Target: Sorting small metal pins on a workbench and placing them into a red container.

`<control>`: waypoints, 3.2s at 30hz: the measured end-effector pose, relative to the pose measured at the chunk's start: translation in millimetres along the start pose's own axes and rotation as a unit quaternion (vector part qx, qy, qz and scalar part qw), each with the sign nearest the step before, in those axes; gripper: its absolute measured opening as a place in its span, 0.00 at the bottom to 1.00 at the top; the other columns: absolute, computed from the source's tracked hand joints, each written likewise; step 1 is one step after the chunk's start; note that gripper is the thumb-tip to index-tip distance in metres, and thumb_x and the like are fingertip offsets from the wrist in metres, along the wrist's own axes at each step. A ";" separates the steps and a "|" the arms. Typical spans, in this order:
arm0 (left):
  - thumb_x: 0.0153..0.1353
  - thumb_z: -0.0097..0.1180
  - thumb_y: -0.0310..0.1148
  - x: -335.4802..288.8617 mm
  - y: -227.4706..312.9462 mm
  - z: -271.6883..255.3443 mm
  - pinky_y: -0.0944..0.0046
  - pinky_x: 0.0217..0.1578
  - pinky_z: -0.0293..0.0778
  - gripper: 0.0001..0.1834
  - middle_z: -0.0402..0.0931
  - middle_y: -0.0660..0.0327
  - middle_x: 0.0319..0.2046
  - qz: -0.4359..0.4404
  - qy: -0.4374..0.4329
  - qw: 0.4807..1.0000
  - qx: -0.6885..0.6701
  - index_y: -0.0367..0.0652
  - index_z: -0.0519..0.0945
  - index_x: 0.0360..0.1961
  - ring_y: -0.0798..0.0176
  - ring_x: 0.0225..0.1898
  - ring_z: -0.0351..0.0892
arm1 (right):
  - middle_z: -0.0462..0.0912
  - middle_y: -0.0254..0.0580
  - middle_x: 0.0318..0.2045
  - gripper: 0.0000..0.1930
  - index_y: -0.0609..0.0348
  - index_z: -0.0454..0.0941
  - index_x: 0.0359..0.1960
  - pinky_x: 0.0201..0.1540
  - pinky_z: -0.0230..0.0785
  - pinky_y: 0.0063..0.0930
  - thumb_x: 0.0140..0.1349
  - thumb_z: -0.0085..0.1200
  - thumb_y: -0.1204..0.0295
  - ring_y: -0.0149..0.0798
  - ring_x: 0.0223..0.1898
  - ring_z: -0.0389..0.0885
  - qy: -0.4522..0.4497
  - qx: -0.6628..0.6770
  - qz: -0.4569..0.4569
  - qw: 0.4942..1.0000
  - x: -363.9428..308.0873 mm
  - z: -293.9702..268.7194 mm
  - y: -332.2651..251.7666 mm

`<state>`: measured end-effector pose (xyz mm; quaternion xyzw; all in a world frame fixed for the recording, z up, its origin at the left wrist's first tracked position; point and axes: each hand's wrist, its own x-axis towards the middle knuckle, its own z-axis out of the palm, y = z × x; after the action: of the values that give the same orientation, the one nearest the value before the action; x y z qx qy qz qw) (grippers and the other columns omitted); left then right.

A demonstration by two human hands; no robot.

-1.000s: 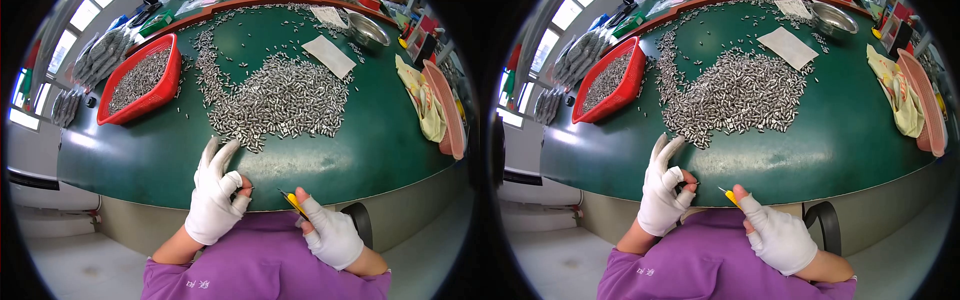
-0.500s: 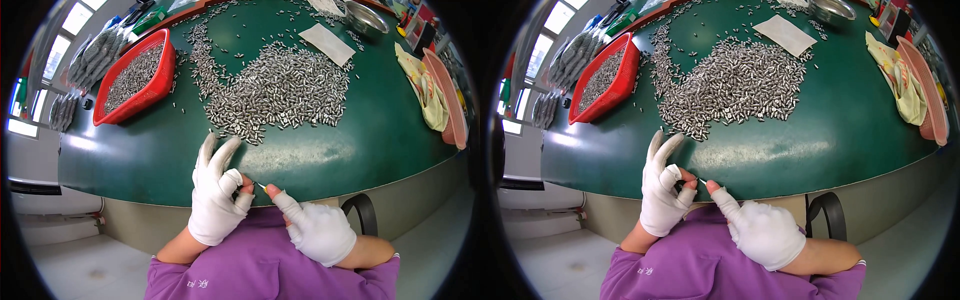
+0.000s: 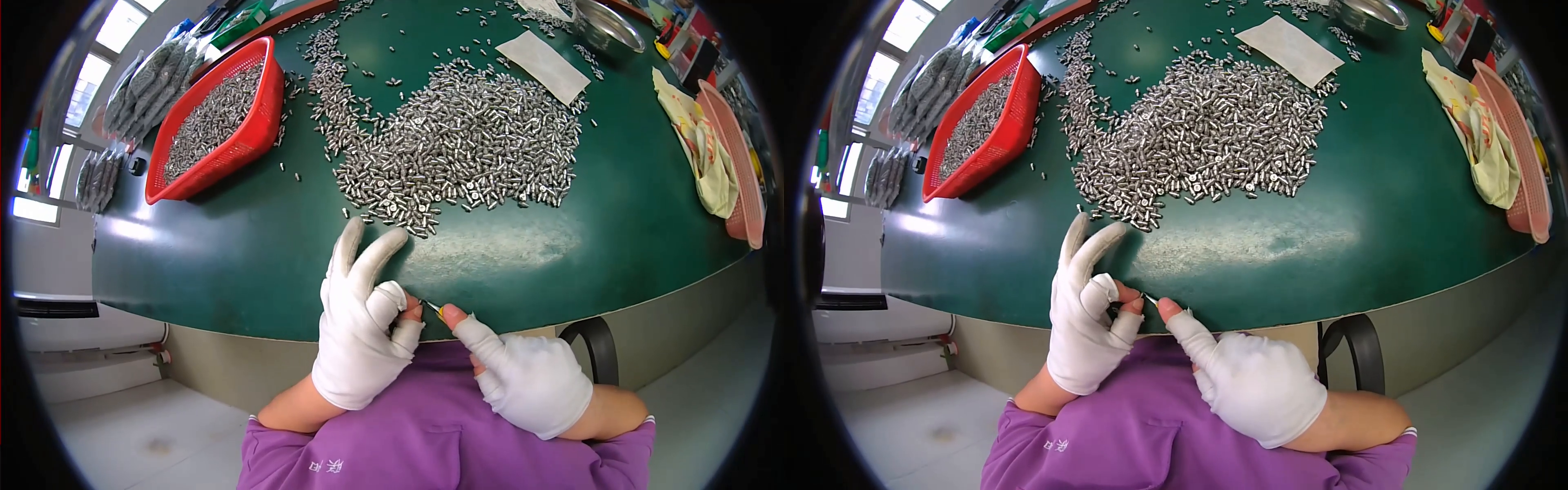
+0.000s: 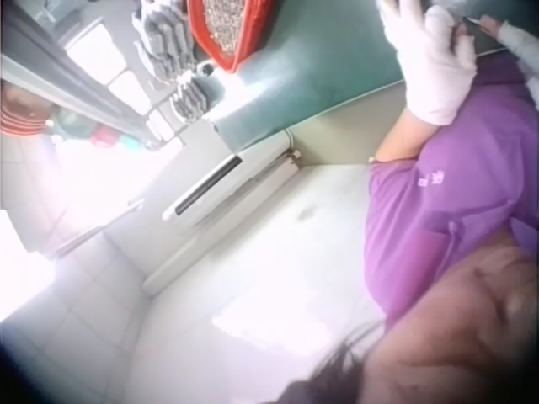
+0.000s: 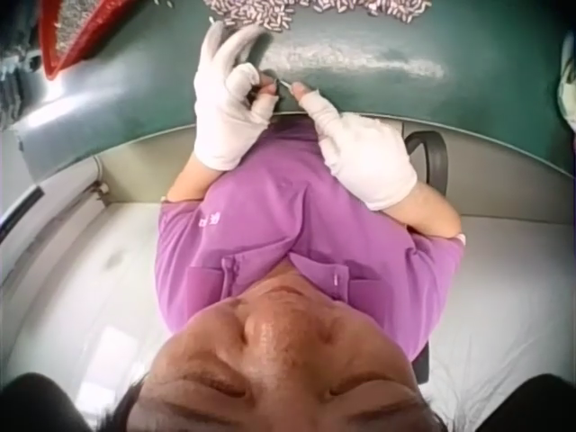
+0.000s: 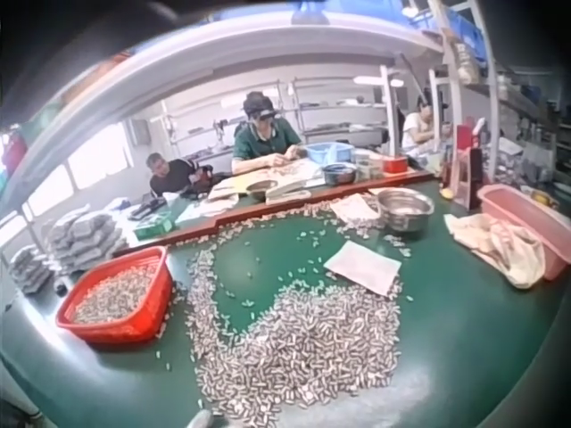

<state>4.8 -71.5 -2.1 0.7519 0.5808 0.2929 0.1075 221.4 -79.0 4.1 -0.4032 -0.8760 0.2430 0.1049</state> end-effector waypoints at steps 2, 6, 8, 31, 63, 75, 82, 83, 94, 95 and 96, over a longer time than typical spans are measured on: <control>0.42 0.64 0.21 -0.1 -0.4 -0.4 0.40 0.58 0.63 0.12 0.69 0.51 0.60 -0.002 -0.013 1.000 -0.012 0.40 0.72 0.25 0.30 0.66 0.60 | 0.73 0.37 0.15 0.38 0.45 0.63 0.70 0.16 0.69 0.36 0.54 0.56 0.69 0.39 0.14 0.74 -0.014 0.004 -0.003 1.000 4.8 -7.7 0.4; 0.42 0.63 0.21 1.8 1.3 0.5 0.40 0.58 0.63 0.12 0.69 0.51 0.61 -0.003 -0.025 1.000 -0.005 0.40 0.71 0.25 0.30 0.66 0.59 | 0.74 0.35 0.14 0.36 0.47 0.65 0.69 0.17 0.69 0.35 0.54 0.55 0.71 0.39 0.14 0.75 -0.027 -0.006 -0.014 1.000 10.2 -19.9 -2.1; 0.43 0.63 0.20 2.4 0.7 -2.6 0.40 0.58 0.63 0.12 0.69 0.51 0.61 -0.006 -0.033 0.999 -0.012 0.40 0.71 0.26 0.30 0.66 0.59 | 0.74 0.35 0.13 0.35 0.47 0.65 0.69 0.17 0.70 0.34 0.54 0.55 0.71 0.39 0.14 0.76 -0.021 -0.028 -0.025 0.999 11.1 -22.2 -5.2; 0.63 0.53 0.19 5.8 3.2 -0.1 0.72 0.31 0.70 0.09 0.75 0.58 0.39 -0.211 0.068 0.824 -0.521 0.39 0.70 0.43 0.73 0.29 0.71 | 0.78 0.43 0.44 0.19 0.54 0.78 0.46 0.49 0.71 0.41 0.49 0.59 0.78 0.48 0.48 0.77 0.258 -0.198 -0.076 0.942 62.7 -81.2 80.3; 0.68 0.57 0.40 33.4 2.1 13.1 0.73 0.28 0.60 0.16 0.72 0.61 0.36 -0.247 -0.018 0.644 -0.724 0.44 0.70 0.50 0.73 0.25 0.62 | 0.78 0.42 0.46 0.10 0.54 0.79 0.25 0.54 0.70 0.46 0.38 0.65 0.70 0.49 0.54 0.74 0.139 -0.049 -0.268 0.952 121.3 -66.1 85.6; 0.68 0.57 0.41 34.9 -2.3 14.0 0.74 0.28 0.59 0.16 0.70 0.61 0.38 -0.252 -0.067 0.653 -0.711 0.47 0.70 0.49 0.73 0.27 0.62 | 0.76 0.40 0.46 0.13 0.54 0.76 0.29 0.50 0.71 0.46 0.40 0.65 0.74 0.51 0.53 0.74 0.191 -0.089 -0.205 0.956 119.2 -42.5 83.5; 0.68 0.57 0.40 46.6 11.0 5.3 0.74 0.25 0.64 0.17 0.72 0.63 0.34 -0.313 -0.125 0.710 -0.618 0.44 0.69 0.50 0.74 0.24 0.67 | 0.77 0.37 0.42 0.10 0.54 0.75 0.30 0.47 0.70 0.40 0.46 0.62 0.72 0.45 0.48 0.77 0.198 0.020 -0.240 0.950 116.3 -54.4 71.0; 0.68 0.57 0.39 48.5 13.3 4.2 0.74 0.25 0.65 0.17 0.72 0.63 0.35 -0.322 -0.138 0.710 -0.611 0.43 0.69 0.50 0.74 0.25 0.68 | 0.77 0.36 0.42 0.10 0.54 0.75 0.30 0.47 0.70 0.40 0.46 0.63 0.71 0.45 0.47 0.77 0.198 0.047 -0.251 0.946 115.7 -54.2 69.0; 0.72 0.50 0.41 45.9 11.1 3.8 0.75 0.22 0.62 0.12 0.74 0.66 0.30 -0.312 -0.115 0.713 -0.617 0.43 0.72 0.43 0.76 0.21 0.67 | 0.80 0.31 0.39 0.11 0.50 0.79 0.31 0.42 0.72 0.37 0.43 0.64 0.70 0.41 0.44 0.80 0.222 0.082 -0.280 0.930 116.7 -47.8 72.7; 0.72 0.50 0.42 45.9 12.1 4.0 0.75 0.22 0.61 0.12 0.74 0.66 0.30 -0.314 -0.113 0.714 -0.616 0.43 0.73 0.42 0.76 0.21 0.66 | 0.80 0.31 0.39 0.11 0.50 0.79 0.31 0.42 0.73 0.37 0.43 0.64 0.70 0.41 0.43 0.80 0.234 0.071 -0.283 0.927 116.2 -47.3 72.3; 0.72 0.49 0.43 45.8 12.7 4.0 0.75 0.22 0.61 0.13 0.74 0.66 0.30 -0.316 -0.111 0.714 -0.614 0.43 0.73 0.42 0.76 0.21 0.66 | 0.80 0.31 0.39 0.11 0.50 0.79 0.31 0.42 0.73 0.37 0.43 0.64 0.70 0.41 0.43 0.80 0.235 0.072 -0.283 0.927 116.4 -48.0 71.9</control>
<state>24.4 -31.8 15.5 0.3199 0.4609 0.4485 0.6958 210.8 65.5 7.3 -0.1751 -0.8842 0.1636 0.4010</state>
